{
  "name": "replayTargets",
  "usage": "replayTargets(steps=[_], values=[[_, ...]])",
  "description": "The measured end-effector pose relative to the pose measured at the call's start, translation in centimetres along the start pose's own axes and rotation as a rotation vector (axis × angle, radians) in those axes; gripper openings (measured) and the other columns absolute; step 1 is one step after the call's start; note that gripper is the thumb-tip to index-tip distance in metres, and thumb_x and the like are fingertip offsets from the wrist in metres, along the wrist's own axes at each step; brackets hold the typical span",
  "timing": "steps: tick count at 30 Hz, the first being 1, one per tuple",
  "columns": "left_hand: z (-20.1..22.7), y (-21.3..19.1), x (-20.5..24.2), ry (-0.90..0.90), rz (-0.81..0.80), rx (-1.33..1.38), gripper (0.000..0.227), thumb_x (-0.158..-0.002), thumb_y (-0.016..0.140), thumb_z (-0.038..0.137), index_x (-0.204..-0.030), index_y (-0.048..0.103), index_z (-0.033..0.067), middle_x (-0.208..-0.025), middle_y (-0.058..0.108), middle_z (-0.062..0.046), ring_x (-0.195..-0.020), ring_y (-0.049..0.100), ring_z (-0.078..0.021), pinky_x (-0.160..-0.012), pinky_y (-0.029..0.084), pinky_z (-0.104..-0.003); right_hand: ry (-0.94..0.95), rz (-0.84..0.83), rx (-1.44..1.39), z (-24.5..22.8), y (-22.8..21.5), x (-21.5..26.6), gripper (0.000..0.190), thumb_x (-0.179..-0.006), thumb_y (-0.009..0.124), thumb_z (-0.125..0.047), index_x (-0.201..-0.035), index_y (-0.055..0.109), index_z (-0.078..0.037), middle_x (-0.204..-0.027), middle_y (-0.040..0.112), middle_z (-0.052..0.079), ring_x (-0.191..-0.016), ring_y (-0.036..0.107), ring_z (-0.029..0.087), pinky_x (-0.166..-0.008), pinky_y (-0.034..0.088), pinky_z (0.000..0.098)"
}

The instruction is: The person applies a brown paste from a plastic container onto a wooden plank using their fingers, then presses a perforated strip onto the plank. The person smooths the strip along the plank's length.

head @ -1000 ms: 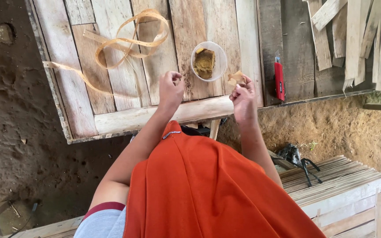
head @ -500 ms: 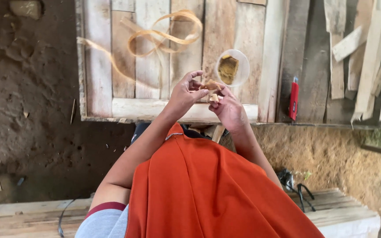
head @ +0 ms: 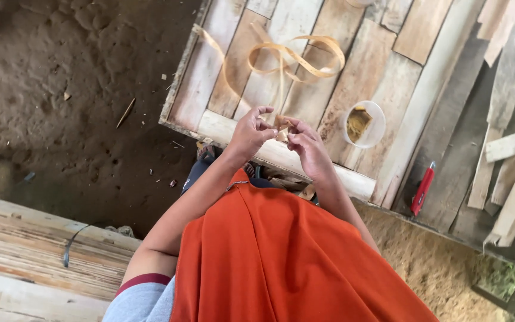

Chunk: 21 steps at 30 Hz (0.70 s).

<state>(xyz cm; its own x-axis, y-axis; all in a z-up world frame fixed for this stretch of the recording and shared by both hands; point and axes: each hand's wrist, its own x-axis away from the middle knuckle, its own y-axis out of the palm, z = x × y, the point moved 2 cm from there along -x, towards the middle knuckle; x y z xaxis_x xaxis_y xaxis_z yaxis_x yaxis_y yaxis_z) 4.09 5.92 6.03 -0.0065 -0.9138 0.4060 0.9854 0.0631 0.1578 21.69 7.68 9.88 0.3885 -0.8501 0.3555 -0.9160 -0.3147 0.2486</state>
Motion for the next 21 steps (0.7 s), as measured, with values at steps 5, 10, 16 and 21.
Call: replayTargets(steps=[5, 10, 16, 21], values=[[-1.3, -2.9, 0.6, -0.006, 0.059, 0.083, 0.061, -0.076, 0.077, 0.010, -0.134, 0.059, 0.0104, -0.079, 0.071, -0.006, -0.074, 0.065, -0.0103, -0.065, 0.047, -0.022, -0.059, 0.048, 0.176, -1.1, 1.9, -0.9, 0.057, -0.087, 0.061, -0.013, -0.142, 0.054, 0.000, -0.095, 0.047, 0.005, -0.084, 0.049, 0.012, -0.070, 0.045, 0.0235], [1.9, -5.3, 3.7, -0.014, 0.166, 0.307, 0.058, -0.084, 0.079, 0.013, -0.136, 0.056, 0.0022, -0.093, 0.071, -0.010, -0.086, 0.066, -0.0137, -0.075, 0.048, -0.023, -0.137, 0.130, 0.377, 0.4, 0.3, -3.2, 0.040, -0.090, 0.066, -0.014, -0.130, 0.062, -0.007, -0.098, 0.048, 0.004, -0.090, 0.049, 0.011, -0.070, 0.044, 0.0229], [3.4, -9.0, 4.7, 0.025, 0.380, 0.415, 0.048, -0.097, 0.058, 0.013, -0.144, 0.047, 0.0031, -0.122, 0.059, -0.010, -0.103, 0.054, -0.0103, -0.090, 0.047, -0.027, -0.044, 0.107, 0.223, 2.6, 5.4, -4.4, 0.022, -0.092, 0.067, -0.010, -0.112, 0.060, -0.008, -0.096, 0.055, 0.002, -0.091, 0.056, 0.012, -0.070, 0.051, 0.0219], [1.7, -9.7, 4.6, -0.011, 0.264, 0.633, 0.057, -0.104, 0.054, 0.024, -0.158, 0.038, 0.0145, -0.136, 0.050, -0.011, -0.129, 0.048, -0.0227, -0.106, 0.033, -0.038, 0.040, -0.036, 0.011, 1.4, 9.1, -4.8, 0.023, -0.088, 0.066, -0.001, -0.111, 0.065, -0.004, -0.114, 0.066, 0.008, -0.100, 0.064, 0.013, -0.084, 0.059, 0.0279]])
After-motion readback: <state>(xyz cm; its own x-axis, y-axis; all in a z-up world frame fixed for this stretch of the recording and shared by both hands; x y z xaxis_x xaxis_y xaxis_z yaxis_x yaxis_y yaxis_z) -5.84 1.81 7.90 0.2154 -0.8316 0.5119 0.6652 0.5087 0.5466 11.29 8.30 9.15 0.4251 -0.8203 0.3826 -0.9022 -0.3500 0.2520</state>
